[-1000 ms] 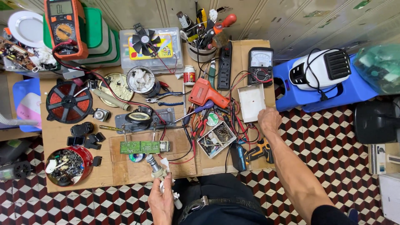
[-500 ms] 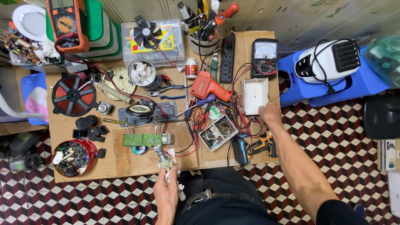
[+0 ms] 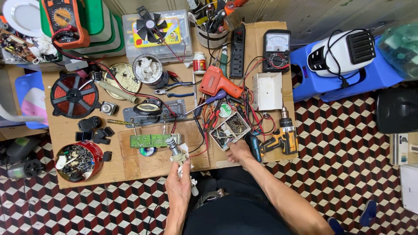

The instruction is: Repairing and cleaning an appliance component at a workbench.

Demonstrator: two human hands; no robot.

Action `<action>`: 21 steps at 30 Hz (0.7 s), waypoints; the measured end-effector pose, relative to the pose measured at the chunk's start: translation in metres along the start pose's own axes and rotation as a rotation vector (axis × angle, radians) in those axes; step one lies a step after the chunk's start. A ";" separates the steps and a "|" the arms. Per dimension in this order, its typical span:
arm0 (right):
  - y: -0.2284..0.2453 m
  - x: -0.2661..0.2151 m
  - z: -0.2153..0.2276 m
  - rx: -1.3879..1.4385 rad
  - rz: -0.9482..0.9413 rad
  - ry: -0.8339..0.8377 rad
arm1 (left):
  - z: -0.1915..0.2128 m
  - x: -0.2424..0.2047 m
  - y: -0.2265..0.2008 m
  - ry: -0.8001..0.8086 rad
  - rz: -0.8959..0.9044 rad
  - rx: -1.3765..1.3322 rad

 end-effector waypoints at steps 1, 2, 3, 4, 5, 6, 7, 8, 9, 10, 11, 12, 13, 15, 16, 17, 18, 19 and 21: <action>-0.005 0.015 -0.004 0.000 0.000 -0.001 | 0.001 0.001 0.000 0.001 -0.001 -0.001; -0.014 0.030 -0.012 0.173 -0.043 0.061 | 0.002 0.002 0.004 0.021 0.043 0.019; -0.023 0.045 -0.021 0.347 -0.087 0.124 | 0.003 0.002 0.008 0.042 0.087 0.041; -0.015 0.024 -0.018 0.348 -0.088 0.123 | 0.006 0.002 0.006 0.044 0.088 0.041; -0.006 0.004 -0.007 0.349 -0.059 0.050 | 0.007 0.003 0.004 0.050 0.088 0.058; 0.003 -0.017 0.005 0.350 -0.029 -0.022 | 0.008 0.004 0.001 0.057 0.087 0.074; 0.005 -0.034 0.011 0.352 -0.036 -0.028 | 0.007 0.007 0.008 0.065 0.090 0.074; 0.005 -0.051 0.013 0.383 -0.053 0.008 | 0.006 0.010 0.009 0.069 0.021 0.047; 0.007 -0.067 0.016 0.416 -0.069 0.045 | 0.005 0.014 0.009 0.072 -0.050 0.020; 0.004 -0.075 0.020 0.421 -0.073 0.039 | 0.004 0.015 0.009 0.080 -0.050 0.019; 0.006 -0.083 0.024 0.359 -0.017 0.033 | 0.004 0.016 0.007 0.089 -0.049 0.055; 0.008 -0.092 0.028 0.297 0.039 0.026 | 0.004 0.018 0.006 0.098 -0.048 0.092; 0.010 -0.101 0.034 0.306 0.037 0.019 | 0.003 0.019 0.004 0.108 -0.052 0.093; 0.025 -0.122 0.053 0.218 0.181 -0.054 | -0.001 0.022 -0.003 0.130 -0.082 0.076; 0.027 -0.123 0.062 0.226 0.183 -0.064 | -0.003 0.023 -0.003 0.138 -0.091 0.074; 0.029 -0.124 0.070 0.187 0.178 -0.091 | -0.004 0.025 -0.006 0.133 -0.131 0.063; 0.032 -0.125 0.078 0.148 0.172 -0.119 | -0.004 0.026 -0.009 0.128 -0.171 0.052; 0.034 -0.121 0.091 0.152 0.178 -0.128 | -0.006 0.026 -0.010 0.131 -0.182 0.046; 0.042 -0.114 0.118 0.062 0.195 -0.179 | -0.007 0.026 -0.001 0.149 -0.058 0.094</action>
Point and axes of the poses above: each hand's wrist, its own x-axis towards the middle knuckle, its own z-axis out of the back of the hand, y = z × x, the point moved 8 cm from there along x, towards the middle knuckle, and after that the axes turned 8 degrees about -z, right-handed, at the moved point
